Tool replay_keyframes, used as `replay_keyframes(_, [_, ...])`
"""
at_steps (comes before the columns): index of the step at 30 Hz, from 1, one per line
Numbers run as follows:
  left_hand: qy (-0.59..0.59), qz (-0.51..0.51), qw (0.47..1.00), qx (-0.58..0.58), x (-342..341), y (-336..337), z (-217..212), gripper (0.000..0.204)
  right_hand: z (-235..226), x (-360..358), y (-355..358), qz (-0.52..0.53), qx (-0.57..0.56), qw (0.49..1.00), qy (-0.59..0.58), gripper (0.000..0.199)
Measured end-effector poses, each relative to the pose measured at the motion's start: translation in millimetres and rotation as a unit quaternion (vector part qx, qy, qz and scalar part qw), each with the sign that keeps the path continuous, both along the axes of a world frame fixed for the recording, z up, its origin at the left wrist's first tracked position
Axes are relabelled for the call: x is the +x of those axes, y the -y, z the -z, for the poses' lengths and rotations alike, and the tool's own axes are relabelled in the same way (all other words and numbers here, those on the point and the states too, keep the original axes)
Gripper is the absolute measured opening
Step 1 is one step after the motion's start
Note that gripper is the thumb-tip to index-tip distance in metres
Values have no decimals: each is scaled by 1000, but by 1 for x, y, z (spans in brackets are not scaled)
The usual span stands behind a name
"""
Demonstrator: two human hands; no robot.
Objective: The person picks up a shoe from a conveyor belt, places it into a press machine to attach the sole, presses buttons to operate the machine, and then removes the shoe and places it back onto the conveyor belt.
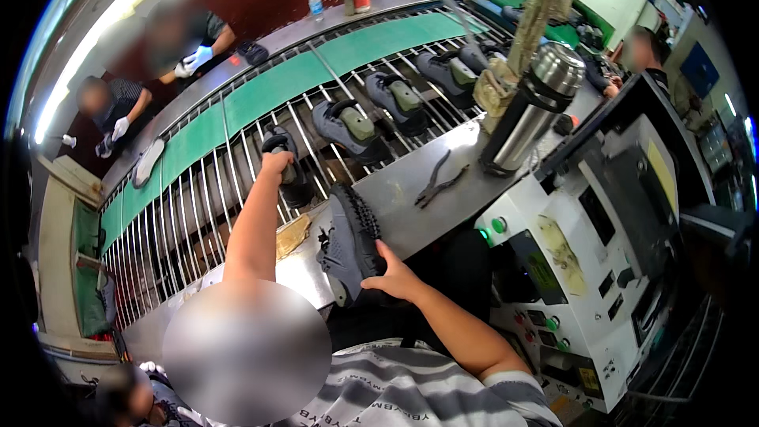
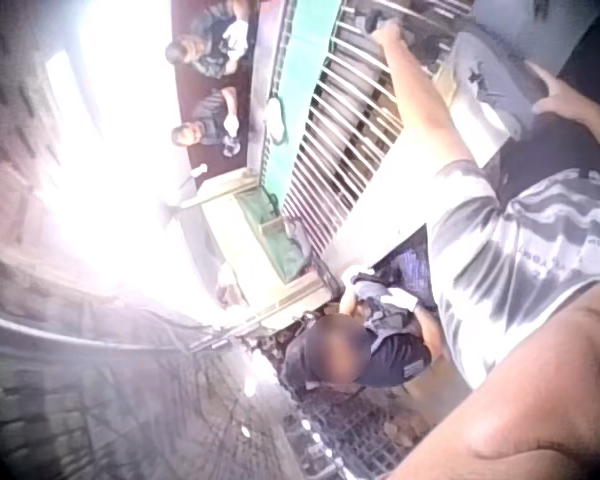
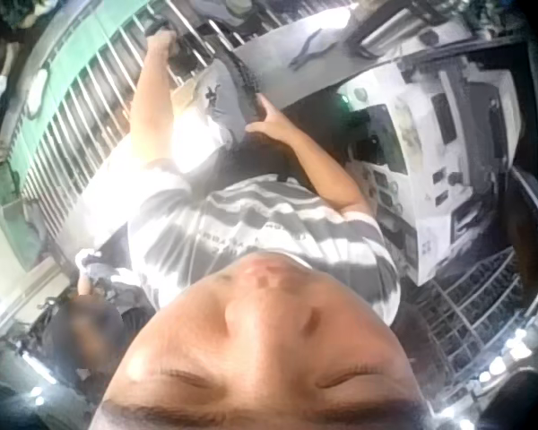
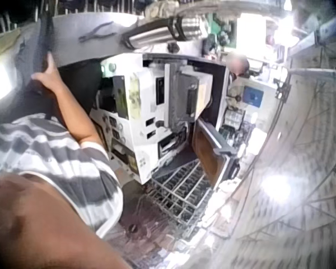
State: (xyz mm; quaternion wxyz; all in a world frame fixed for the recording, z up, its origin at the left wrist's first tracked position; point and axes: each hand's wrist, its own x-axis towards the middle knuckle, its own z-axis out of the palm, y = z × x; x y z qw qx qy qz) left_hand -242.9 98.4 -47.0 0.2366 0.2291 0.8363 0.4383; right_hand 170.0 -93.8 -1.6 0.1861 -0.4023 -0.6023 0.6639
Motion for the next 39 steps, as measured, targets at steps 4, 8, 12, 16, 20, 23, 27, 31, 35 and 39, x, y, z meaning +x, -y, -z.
replay_keyframes(4, [-52,10,998,-14,-27,12,14,53,-42,35,12,19,-218,966,-138,84])
replay_keyframes(8, [-352,9,933,76,94,57,-28,70,-57,133,62,121,-361,861,-337,74])
replay_keyframes(12, [-152,145,946,245,186,127,17,28,-55,245,144,323,-283,812,-395,84])
replay_keyframes(16, [3,249,952,179,268,198,58,6,-60,362,219,433,-48,781,-447,82])
replay_keyframes(20, [-211,282,934,66,307,206,38,12,-70,479,261,696,125,620,-338,93])
replay_keyframes(23, [-225,287,927,83,296,189,41,12,-150,550,245,668,311,675,-35,83])
replay_keyframes(27, [-263,301,912,95,304,190,33,13,-215,612,199,705,286,621,189,72])
replay_keyframes(31, [-231,280,927,96,319,198,19,17,-238,667,141,668,181,556,462,79])
replay_keyframes(35, [-208,273,932,118,299,194,40,22,-232,671,98,594,114,544,582,81])
replay_keyframes(39, [-180,265,939,121,299,194,42,22,-199,667,79,595,10,547,589,84])
